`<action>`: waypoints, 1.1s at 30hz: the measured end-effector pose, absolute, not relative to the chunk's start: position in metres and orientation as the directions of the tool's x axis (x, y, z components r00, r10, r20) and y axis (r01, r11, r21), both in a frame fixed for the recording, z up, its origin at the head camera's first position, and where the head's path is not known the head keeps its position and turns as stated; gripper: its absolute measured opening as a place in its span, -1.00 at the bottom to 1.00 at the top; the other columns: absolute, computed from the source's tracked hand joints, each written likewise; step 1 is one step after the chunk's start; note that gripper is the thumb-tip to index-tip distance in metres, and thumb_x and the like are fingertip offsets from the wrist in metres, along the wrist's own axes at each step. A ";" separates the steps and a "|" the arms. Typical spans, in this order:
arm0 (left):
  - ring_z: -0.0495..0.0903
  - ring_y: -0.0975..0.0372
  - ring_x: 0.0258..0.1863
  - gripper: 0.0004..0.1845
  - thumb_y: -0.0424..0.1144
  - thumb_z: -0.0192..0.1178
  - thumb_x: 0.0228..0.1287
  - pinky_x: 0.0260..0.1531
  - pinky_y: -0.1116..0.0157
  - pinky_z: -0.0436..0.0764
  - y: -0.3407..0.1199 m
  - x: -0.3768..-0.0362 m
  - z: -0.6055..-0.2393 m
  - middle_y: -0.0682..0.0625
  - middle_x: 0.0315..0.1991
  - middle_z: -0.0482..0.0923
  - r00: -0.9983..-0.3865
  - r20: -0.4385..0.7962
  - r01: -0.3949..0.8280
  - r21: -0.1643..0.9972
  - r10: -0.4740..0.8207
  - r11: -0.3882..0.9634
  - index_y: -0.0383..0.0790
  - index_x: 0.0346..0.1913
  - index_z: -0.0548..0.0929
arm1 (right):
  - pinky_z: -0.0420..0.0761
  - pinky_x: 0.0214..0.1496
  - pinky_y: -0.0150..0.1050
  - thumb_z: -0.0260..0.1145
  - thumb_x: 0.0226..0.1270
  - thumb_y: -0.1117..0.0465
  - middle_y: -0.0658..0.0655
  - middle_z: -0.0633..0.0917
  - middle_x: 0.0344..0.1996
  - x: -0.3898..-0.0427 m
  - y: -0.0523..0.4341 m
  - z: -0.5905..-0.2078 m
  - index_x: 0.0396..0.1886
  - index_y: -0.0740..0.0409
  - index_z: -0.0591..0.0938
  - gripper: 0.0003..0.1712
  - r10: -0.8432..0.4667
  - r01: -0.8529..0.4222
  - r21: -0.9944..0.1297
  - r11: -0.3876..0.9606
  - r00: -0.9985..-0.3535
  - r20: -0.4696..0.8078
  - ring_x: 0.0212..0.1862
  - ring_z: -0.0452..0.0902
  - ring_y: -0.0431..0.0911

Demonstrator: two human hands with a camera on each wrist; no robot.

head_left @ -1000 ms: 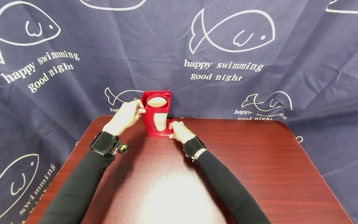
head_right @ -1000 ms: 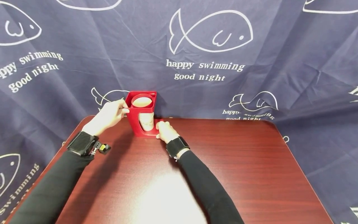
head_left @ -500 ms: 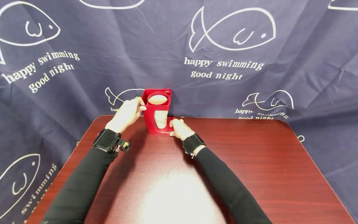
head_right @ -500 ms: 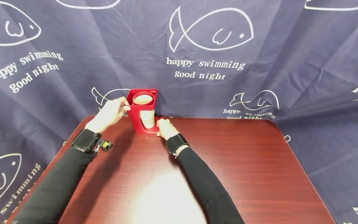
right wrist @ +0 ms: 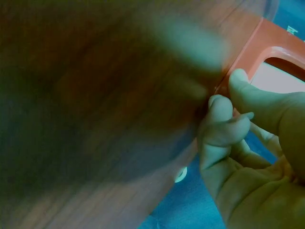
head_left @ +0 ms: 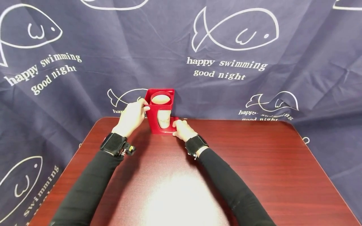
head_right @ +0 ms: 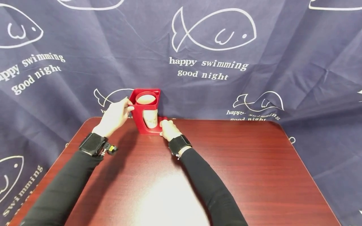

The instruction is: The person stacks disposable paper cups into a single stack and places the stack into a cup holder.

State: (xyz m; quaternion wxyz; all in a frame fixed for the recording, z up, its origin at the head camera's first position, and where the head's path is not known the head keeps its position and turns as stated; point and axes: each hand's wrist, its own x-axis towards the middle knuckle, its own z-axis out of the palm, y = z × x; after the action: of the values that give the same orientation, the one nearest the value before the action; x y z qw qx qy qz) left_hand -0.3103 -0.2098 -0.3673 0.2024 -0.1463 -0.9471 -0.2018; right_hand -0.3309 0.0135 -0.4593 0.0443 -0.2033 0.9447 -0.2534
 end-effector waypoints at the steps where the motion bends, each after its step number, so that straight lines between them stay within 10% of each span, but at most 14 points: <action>1: 0.73 -0.08 -0.29 -0.88 -0.33 0.25 0.45 -0.22 -0.07 0.71 -0.210 -0.310 -0.368 -0.22 -0.24 0.73 -0.870 0.454 0.362 0.325 0.192 0.873 -0.29 -0.07 0.57 | 0.69 0.14 -0.06 0.52 0.24 0.29 0.25 0.76 -0.05 -0.331 0.013 -0.459 0.04 0.27 0.70 -0.63 -0.403 -0.356 -0.498 0.791 -0.915 0.015 -0.02 0.69 0.13; 21: 0.70 -0.05 -0.30 -0.28 -0.28 0.24 0.39 -0.22 -0.06 0.68 -0.215 -0.292 -0.392 -0.19 -0.28 0.68 -0.898 0.429 0.324 0.503 0.094 0.802 -0.30 0.50 0.15 | 0.59 0.32 -0.06 0.46 0.33 0.19 0.25 0.70 0.12 -0.320 0.030 -0.464 0.28 0.29 0.54 -0.42 -0.457 -0.411 -0.476 0.778 -0.889 0.021 0.12 0.65 0.11; 33: 0.64 -0.20 0.15 -0.23 -0.08 0.38 0.29 0.18 -0.21 0.57 -0.229 -0.238 -0.439 -0.33 0.16 0.65 -0.964 0.222 0.236 0.461 0.146 0.855 -0.33 0.45 0.32 | 0.68 0.07 0.22 0.47 0.33 0.02 0.29 0.62 0.09 -0.264 0.087 -0.467 0.29 0.16 0.56 -0.39 -0.426 -0.417 -0.334 0.845 -0.903 0.050 0.06 0.61 0.25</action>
State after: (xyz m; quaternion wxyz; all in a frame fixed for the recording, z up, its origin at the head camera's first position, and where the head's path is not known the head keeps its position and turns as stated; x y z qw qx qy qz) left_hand -0.2378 -0.2293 -0.4389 0.0900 -0.0995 -0.9589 -0.2499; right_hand -0.2635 0.0867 -0.4674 0.0131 -0.2194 0.9604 -0.1711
